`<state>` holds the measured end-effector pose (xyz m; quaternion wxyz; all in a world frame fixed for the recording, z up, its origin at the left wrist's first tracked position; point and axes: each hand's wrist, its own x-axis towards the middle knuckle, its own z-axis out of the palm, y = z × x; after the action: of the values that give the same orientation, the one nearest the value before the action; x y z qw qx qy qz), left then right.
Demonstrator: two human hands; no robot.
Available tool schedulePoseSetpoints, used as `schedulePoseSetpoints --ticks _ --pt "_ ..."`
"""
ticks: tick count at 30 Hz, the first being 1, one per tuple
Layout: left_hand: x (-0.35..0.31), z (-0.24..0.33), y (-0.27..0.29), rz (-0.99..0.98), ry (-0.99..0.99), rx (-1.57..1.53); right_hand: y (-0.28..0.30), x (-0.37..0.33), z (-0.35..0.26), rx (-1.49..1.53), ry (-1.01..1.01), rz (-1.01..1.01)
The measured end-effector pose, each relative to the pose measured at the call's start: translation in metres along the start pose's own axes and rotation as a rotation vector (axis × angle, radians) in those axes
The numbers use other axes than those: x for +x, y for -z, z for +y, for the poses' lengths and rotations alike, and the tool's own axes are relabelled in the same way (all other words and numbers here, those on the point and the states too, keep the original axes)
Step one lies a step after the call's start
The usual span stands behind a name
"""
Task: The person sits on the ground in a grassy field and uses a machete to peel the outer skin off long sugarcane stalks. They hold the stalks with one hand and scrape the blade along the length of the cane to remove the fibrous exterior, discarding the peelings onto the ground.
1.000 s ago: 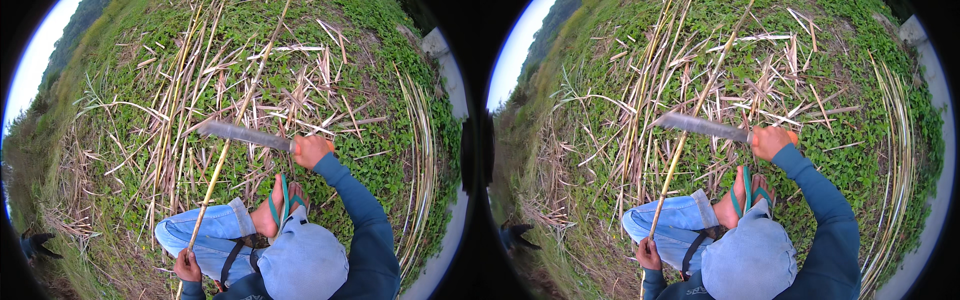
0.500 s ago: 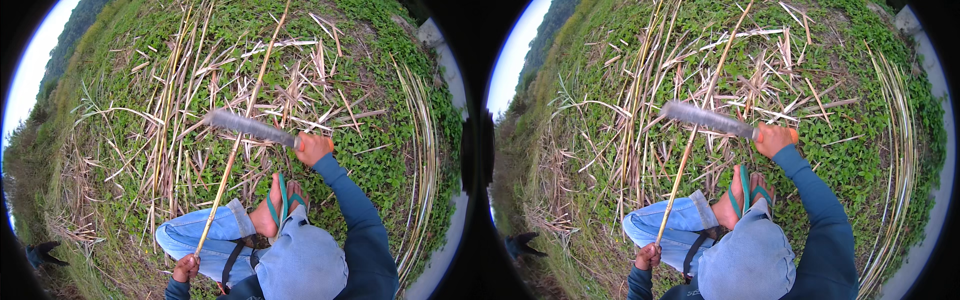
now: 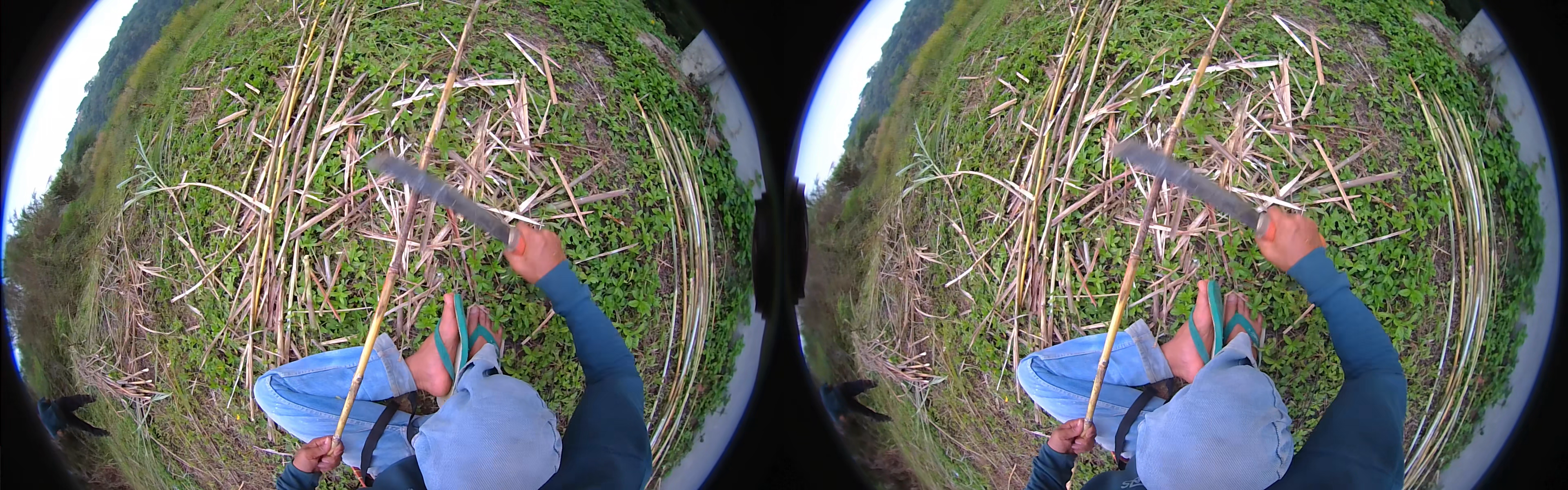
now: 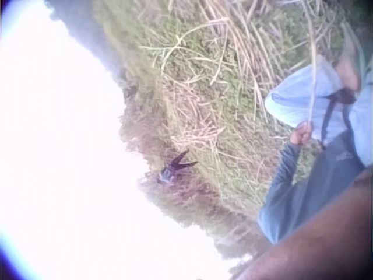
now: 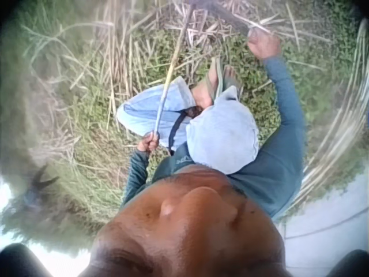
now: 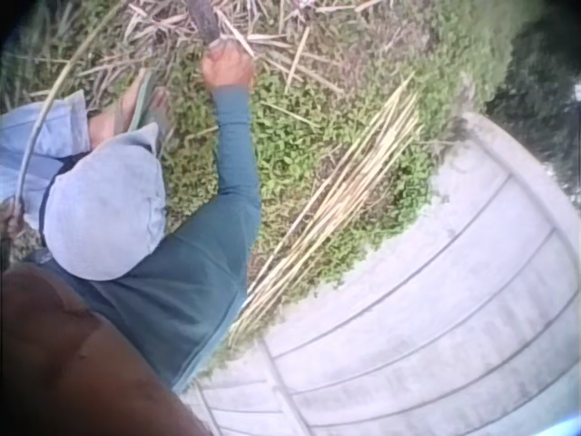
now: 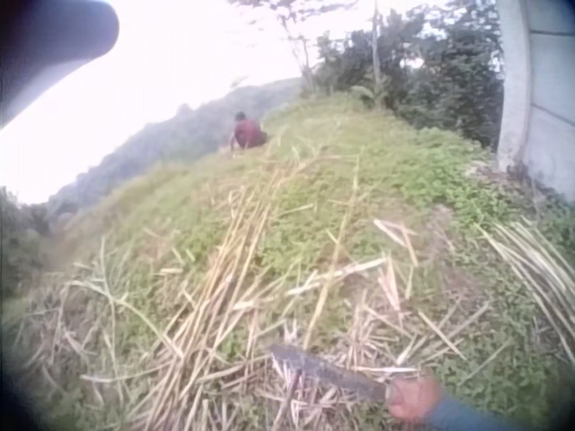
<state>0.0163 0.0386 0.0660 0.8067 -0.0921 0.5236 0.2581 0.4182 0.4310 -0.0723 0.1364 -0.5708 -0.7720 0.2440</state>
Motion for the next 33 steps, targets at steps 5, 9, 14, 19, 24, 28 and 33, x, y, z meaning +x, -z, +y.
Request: schedulePoseSetpoints --ticks 5,9,14,19,24,28,33 --pt "0.01 0.0 -0.008 0.055 0.008 -0.025 -0.009 -0.015 -0.013 -0.066 0.322 -0.126" --pt "0.006 0.0 -0.007 0.127 -0.056 0.106 -0.017 0.012 -0.005 0.043 -0.129 0.065" --pt "-0.001 -0.005 -0.01 0.452 -0.283 0.491 0.034 0.016 -0.018 -0.234 0.225 -0.25" --pt "-0.013 -0.028 0.019 0.675 -0.583 0.837 0.007 0.047 0.024 -0.099 -0.261 0.021" --pt "-0.038 -0.032 0.048 0.829 -0.537 1.032 -0.03 0.006 0.022 0.1 -0.37 -0.056" --pt "-0.028 0.028 0.036 1.121 -0.656 1.501 -0.068 -0.034 0.026 0.072 -0.487 -0.199" --pt "0.059 0.107 -0.049 1.032 -1.069 1.221 -0.074 -0.064 0.019 0.068 -0.551 -0.257"
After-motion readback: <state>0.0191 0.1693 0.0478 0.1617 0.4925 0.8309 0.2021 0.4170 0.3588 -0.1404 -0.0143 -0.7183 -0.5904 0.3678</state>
